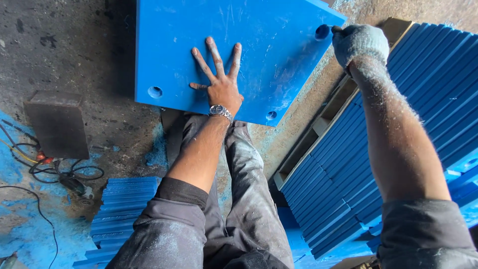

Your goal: Trimming excess plastic and finishing the edges of blue molded plastic panels using a deburring tool before stacking them.

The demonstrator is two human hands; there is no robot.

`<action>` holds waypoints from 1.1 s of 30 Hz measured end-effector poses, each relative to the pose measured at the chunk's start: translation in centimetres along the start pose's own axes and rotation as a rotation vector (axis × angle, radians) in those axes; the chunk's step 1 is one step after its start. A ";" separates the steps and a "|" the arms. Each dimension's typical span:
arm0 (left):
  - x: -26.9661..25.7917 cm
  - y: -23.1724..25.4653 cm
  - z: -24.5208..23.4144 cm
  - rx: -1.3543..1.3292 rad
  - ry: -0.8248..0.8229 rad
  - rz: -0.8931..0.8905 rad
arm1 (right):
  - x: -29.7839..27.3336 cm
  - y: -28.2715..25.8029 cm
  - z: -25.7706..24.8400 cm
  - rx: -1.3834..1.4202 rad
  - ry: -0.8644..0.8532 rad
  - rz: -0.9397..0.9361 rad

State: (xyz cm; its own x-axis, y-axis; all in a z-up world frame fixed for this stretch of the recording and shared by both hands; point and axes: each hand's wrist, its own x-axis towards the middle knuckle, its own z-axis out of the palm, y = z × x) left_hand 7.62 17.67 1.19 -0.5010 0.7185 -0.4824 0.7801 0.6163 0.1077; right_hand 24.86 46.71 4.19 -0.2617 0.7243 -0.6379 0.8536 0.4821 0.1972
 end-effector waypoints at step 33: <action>1.7 -14.9 3.1 -0.867 0.185 -0.424 | 2.2 -32.4 -12.7 -0.798 0.192 -0.710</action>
State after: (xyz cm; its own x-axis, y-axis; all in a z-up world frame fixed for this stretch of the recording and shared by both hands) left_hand -3.66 8.72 -3.90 -0.7842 0.3770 -0.4928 0.0141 0.8049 0.5932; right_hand -9.12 38.93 5.84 -0.7058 0.1855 -0.6837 -0.0409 0.9528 0.3008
